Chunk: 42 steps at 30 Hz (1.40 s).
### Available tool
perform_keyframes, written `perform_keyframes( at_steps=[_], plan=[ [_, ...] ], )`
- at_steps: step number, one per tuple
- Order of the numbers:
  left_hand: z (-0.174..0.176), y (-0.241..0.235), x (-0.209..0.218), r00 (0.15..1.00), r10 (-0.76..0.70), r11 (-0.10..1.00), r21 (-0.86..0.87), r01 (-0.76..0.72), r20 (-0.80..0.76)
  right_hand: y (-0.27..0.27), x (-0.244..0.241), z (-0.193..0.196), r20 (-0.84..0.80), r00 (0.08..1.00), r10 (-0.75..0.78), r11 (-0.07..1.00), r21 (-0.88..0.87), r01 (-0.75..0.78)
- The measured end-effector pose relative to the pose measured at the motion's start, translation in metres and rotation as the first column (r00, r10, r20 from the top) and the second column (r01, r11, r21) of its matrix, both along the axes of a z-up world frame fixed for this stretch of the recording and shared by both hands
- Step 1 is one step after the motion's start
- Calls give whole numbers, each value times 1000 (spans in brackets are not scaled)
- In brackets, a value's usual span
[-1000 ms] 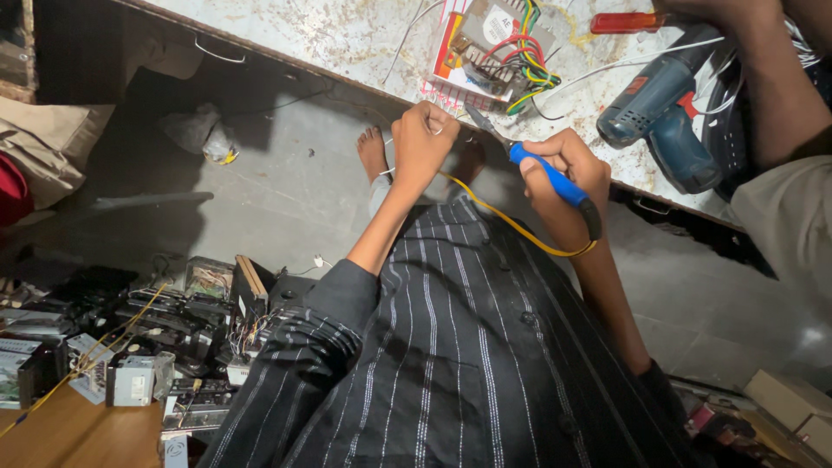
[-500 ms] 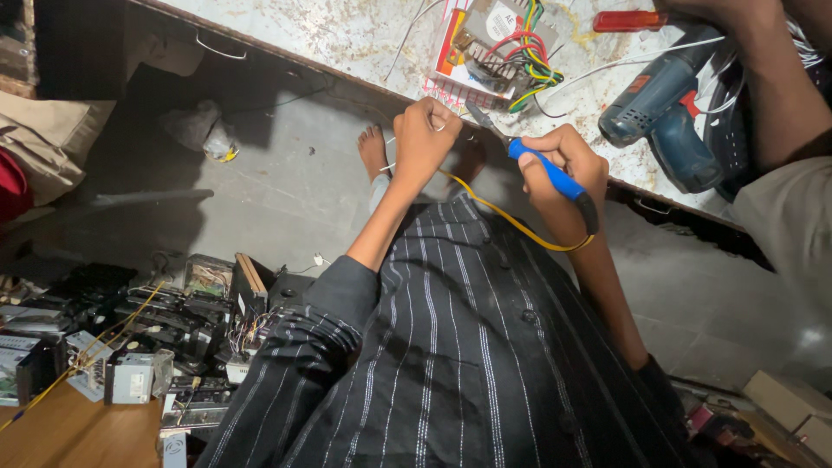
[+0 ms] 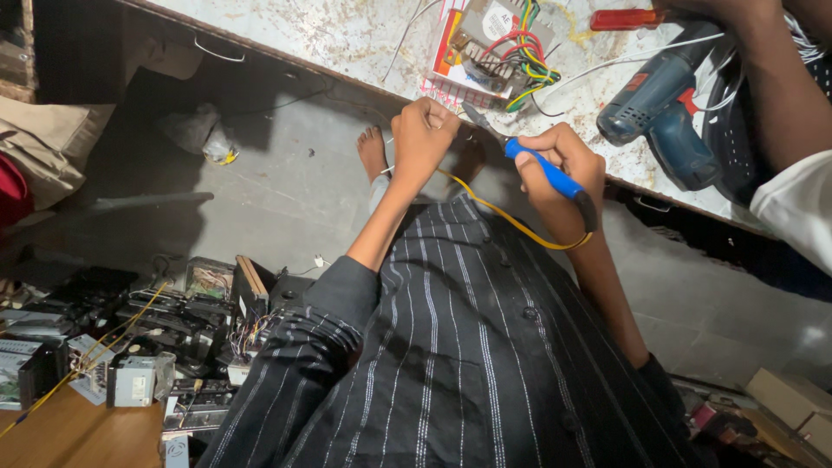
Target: The person repeatedly strips the insulation from white wires using blue-handled pliers. The person holds each wire, cuts the insulation, and pulls it off, then discards the stripped pieces. The work is performed at a cluttered workbench with electronic components and tools nearby.
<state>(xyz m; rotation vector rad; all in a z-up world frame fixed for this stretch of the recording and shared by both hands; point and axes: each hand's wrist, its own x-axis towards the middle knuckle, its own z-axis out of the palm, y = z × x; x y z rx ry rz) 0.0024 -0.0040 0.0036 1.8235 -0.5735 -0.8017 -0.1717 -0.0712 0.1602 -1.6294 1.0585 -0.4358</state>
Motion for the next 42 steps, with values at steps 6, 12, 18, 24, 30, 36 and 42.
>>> perform_keyframes(
  at_steps=[6,12,18,24,30,36,42],
  plan=[
    [-1,1,-1,999,10,1000,6,-11,40,0,2,-2,10,1000,-8,1000,25,8],
    [-5,0,-2,998,17,1000,6,-17,61,-1,3,-4,-19,1000,-2,1000,18,2],
    [-7,1,-3,998,23,1000,12,-24,59,-2,3,-5,-9,1000,-4,1000,29,4],
    [-7,1,-3,997,27,1000,-8,-26,71,-2,5,-5,-9,1000,-4,1000,24,4],
    [-4,0,-3,997,24,1000,1,-24,68,-4,6,-4,-23,999,24,999,-39,-25],
    [-2,1,-3,998,17,1000,-3,-17,65,-6,9,-2,-19,998,53,997,-57,-54],
    [-2,1,-3,997,23,1000,-17,-22,69,-8,11,1,-39,996,85,989,-121,-89]
  ],
)
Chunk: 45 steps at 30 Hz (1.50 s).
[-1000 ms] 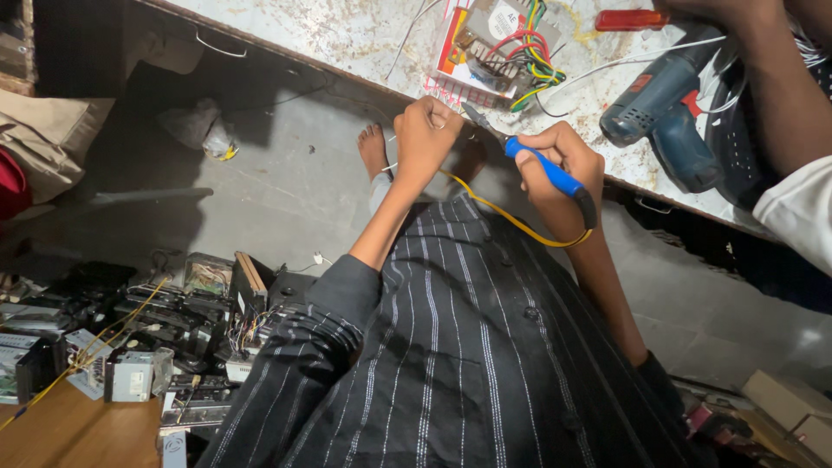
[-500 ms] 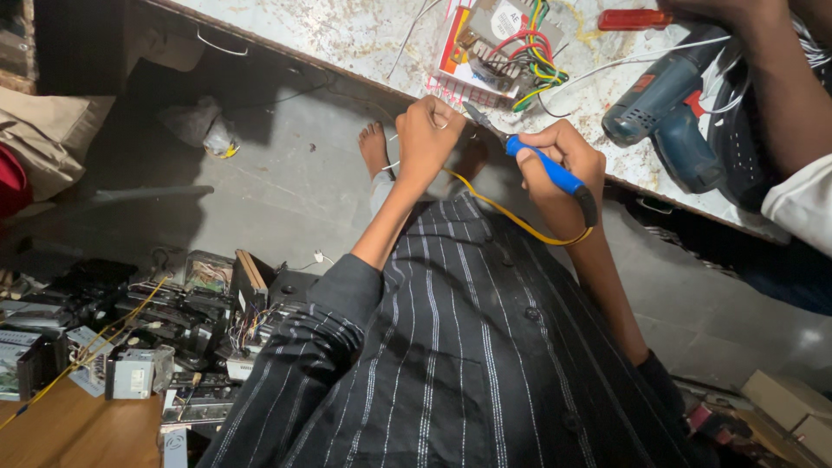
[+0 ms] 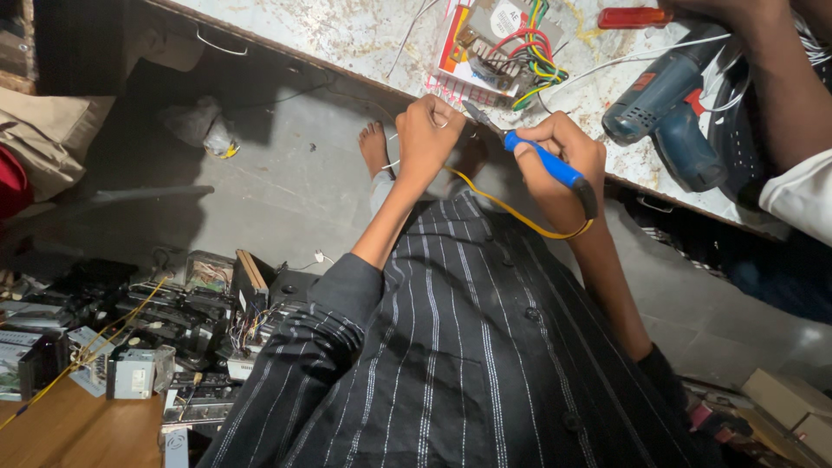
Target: The person repeatedly strips the insulation from white wires using blue-handled pliers. The person holds each wire, cuts the insulation, and pulls it off, then discards the stripped pieces. The work is performed at a cluttered workbench with electronic components and tools nearby.
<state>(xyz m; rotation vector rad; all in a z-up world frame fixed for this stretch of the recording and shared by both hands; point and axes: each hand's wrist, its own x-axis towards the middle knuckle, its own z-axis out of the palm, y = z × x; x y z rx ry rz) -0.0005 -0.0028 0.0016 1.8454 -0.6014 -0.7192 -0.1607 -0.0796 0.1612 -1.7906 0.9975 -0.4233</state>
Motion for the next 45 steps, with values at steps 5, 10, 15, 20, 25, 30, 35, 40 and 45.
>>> perform_keyframes(
  at_steps=[5,10,15,20,25,30,35,40,45],
  plan=[
    [-1,-1,-1,1000,9,1000,19,-9,10,1,0,1,-24,1000,6,999,-32,-7],
    [-2,-1,0,1000,18,1000,14,-18,8,4,-6,7,-18,1000,-7,999,-39,6],
    [-2,-2,-1,1000,14,1000,27,-14,18,6,-23,21,-87,996,5,998,-69,-11],
    [-2,-2,0,1000,3,999,41,-4,19,12,-33,29,-57,998,-20,996,-91,15],
    [-3,-1,-2,1000,10,1000,22,-11,21,11,-39,31,-27,999,-19,995,-96,16],
    [-4,-2,-3,999,17,999,35,-18,29,9,-44,30,-52,998,-27,994,-111,21],
    [-4,-1,-4,999,24,1000,14,-25,23,10,-48,29,-45,999,-22,993,-116,17],
    [-7,-2,-4,999,25,999,21,-26,42,10,-52,30,-18,1000,-17,997,-77,16],
    [-10,1,-3,998,22,1000,-11,-21,66,15,-51,47,-7,1000,-15,1000,-22,15]
  ],
)
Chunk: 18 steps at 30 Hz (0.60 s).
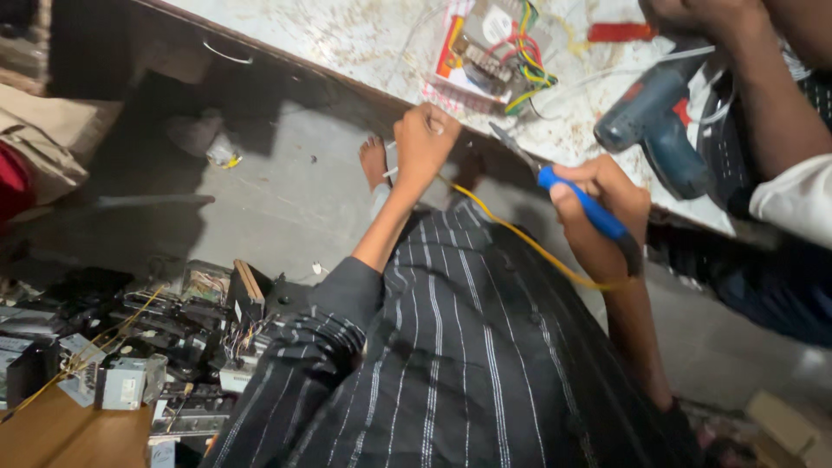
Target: The person repeatedly strips the insulation from white wires using blue-handled pliers. The person holds each wire, cuts the insulation, and pulls it off, then discards the stripped pieces. The work is performed at a cluttered workbench with electronic components and tools nearby.
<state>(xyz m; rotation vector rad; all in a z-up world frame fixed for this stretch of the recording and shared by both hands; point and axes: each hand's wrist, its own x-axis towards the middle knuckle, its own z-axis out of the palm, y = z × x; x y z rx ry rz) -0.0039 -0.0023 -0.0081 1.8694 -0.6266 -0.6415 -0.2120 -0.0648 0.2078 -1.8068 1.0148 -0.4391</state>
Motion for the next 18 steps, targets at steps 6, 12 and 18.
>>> perform_keyframes(
  at_steps=[6,12,18],
  plan=[
    [-1,11,0,992,-26,991,-131,10,-126,9,14,36,144,989,23,988,148,-45],
    [-4,13,-2,986,-45,983,-182,15,-162,3,101,-3,311,937,158,974,108,-200],
    [4,23,4,991,-74,981,-184,53,-111,-1,179,-53,167,940,298,935,-249,-252]
  ],
)
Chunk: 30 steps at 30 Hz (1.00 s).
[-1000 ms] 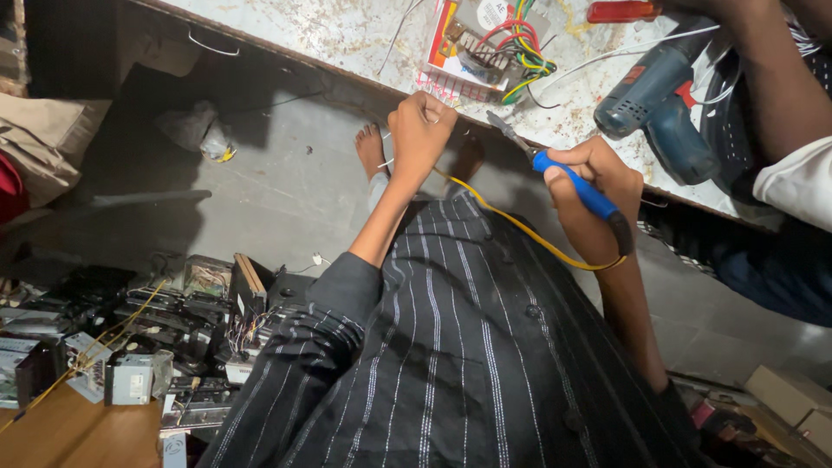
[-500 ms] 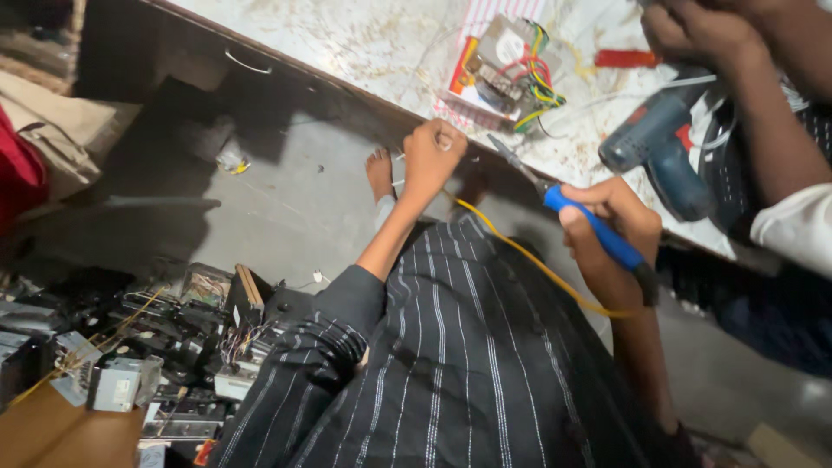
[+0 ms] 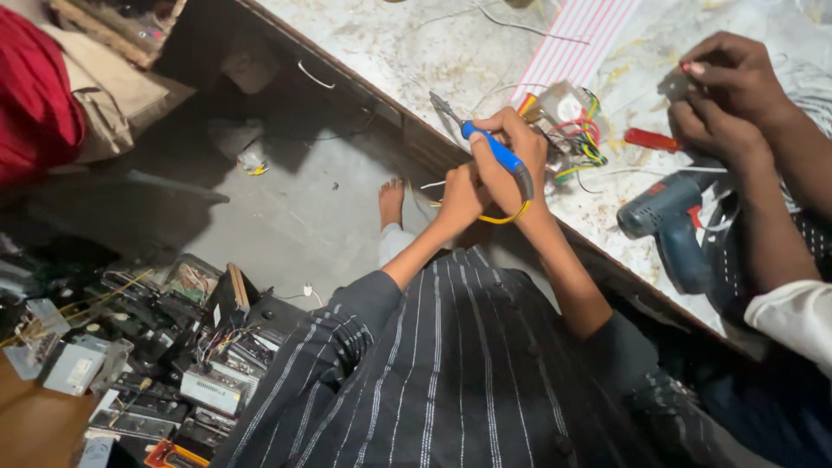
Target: The person repeatedly strips the insulation from white wires using blue-handled pliers. The person holds each wire, cuts the insulation, and pulls it off, then discards the stripped pieces. The work is performed at a cluttered workbench with electronic components and tools nearby.
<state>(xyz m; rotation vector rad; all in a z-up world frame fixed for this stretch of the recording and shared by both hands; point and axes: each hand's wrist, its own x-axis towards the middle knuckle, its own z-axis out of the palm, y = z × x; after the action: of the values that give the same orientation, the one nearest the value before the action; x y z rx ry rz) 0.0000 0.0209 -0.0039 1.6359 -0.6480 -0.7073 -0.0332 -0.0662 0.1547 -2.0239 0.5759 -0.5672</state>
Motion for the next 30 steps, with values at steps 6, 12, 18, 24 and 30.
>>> perform_keyframes(
  at_steps=[6,12,18,24,30],
  plan=[
    [2,0,3,1000,11,996,-85,-14,-29,-2,17,-19,-72,997,-29,998,48,33],
    [-8,0,3,1000,5,993,-114,-7,-21,0,21,-22,-1,1000,1,1000,14,-1],
    [-6,-2,3,998,22,996,-89,-18,51,-1,21,-24,22,1000,-1,999,55,-1],
    [9,2,3,1000,5,992,-127,-9,-29,0,18,-20,27,1000,3,998,66,-5],
    [5,-2,-5,991,32,999,-33,-28,134,-1,-27,9,106,994,19,999,34,-23]
  ],
)
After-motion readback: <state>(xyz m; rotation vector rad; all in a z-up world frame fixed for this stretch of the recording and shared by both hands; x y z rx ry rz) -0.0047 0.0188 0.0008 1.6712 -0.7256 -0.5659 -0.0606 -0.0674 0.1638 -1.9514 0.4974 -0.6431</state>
